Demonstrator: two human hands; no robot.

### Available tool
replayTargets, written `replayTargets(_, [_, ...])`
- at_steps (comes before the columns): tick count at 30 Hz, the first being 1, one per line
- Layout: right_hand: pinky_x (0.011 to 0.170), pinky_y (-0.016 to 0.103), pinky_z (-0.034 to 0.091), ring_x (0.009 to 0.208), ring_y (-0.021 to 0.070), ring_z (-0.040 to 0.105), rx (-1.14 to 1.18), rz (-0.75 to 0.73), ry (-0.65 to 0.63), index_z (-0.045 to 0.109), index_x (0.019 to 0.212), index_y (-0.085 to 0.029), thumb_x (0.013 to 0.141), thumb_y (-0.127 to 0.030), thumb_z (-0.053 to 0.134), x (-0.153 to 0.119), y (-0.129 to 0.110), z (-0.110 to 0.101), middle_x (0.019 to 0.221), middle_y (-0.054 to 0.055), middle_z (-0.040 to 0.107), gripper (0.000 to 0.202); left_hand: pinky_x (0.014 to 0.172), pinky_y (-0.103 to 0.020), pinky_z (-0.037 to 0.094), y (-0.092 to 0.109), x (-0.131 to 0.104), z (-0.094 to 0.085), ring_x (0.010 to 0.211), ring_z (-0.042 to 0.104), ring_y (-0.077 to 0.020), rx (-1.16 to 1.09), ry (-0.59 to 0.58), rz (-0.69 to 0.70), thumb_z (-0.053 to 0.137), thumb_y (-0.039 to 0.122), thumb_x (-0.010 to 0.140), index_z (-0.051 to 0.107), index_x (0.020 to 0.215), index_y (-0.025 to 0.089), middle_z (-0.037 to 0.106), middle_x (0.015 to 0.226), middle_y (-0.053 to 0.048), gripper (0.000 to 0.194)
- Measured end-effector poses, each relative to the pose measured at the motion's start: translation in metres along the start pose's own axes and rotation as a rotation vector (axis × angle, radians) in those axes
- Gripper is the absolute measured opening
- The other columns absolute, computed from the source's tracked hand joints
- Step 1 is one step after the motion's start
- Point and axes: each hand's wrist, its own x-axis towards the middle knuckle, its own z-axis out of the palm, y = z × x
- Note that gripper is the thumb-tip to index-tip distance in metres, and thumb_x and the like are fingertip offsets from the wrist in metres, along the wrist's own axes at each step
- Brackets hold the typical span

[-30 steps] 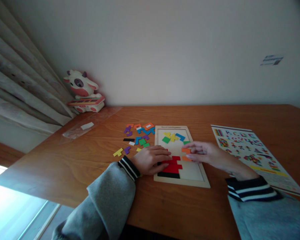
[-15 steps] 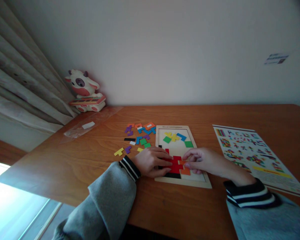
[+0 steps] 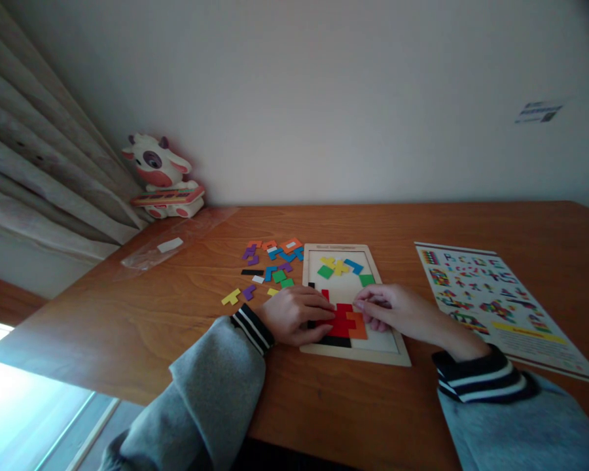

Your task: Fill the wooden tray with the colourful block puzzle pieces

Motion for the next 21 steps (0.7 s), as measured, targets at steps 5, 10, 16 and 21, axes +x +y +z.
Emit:
replayTargets(5, [0.064,0.032,0.052,0.07,0.019,0.065,-0.262,-0.168,0.178,0.069,0.095,-0.02,0.092,-0.046,0.054,0.006,-0.001,0.002,0.08,0.005,0.071,0.031,0.087,-0.033,0.057,0.0,0.0,0.001,0.096,0.07,-0.0195,0.014,0.02,-0.029,0.055,0.022,0.092,0.07,0.105,0.016,0.075,0.102,-0.009,0.021])
replayTargets(10, [0.068,0.033,0.051,0.076,0.0202,0.065,-0.402,-0.286,0.231,0.073,0.093,-0.023,0.09,-0.037,0.057,0.011,0.003,0.009,0.09,0.006,0.073,0.021,0.096,-0.037,0.055,0.001,0.0,0.0,0.108,0.067,-0.0215,0.024,0.023,-0.03,0.054,0.023,0.093,0.067,0.113,0.015,0.073,0.112,-0.011,0.026])
replayTargets(16, [0.062,0.03,0.047,0.069,0.0177,0.062,-0.433,-0.287,0.17,0.072,0.091,-0.022,0.091,-0.04,0.058,0.012,0.003,0.013,0.084,0.004,0.07,0.023,0.092,-0.035,0.056,0.0,-0.001,0.001,0.102,0.069,-0.0202,0.026,0.01,-0.048,0.052,0.025,0.094,0.068,0.112,0.018,0.074,0.108,-0.009,0.025])
replayTargets(21, [0.065,0.031,0.048,0.072,0.0184,0.063,-0.439,-0.289,0.163,0.072,0.092,-0.023,0.091,-0.039,0.058,0.011,0.002,0.012,0.087,0.005,0.071,0.022,0.087,-0.034,0.056,0.0,-0.001,0.001,0.095,0.07,-0.0196,0.065,0.007,-0.037,0.053,0.024,0.094,0.069,0.111,0.017,0.075,0.103,-0.009,0.024])
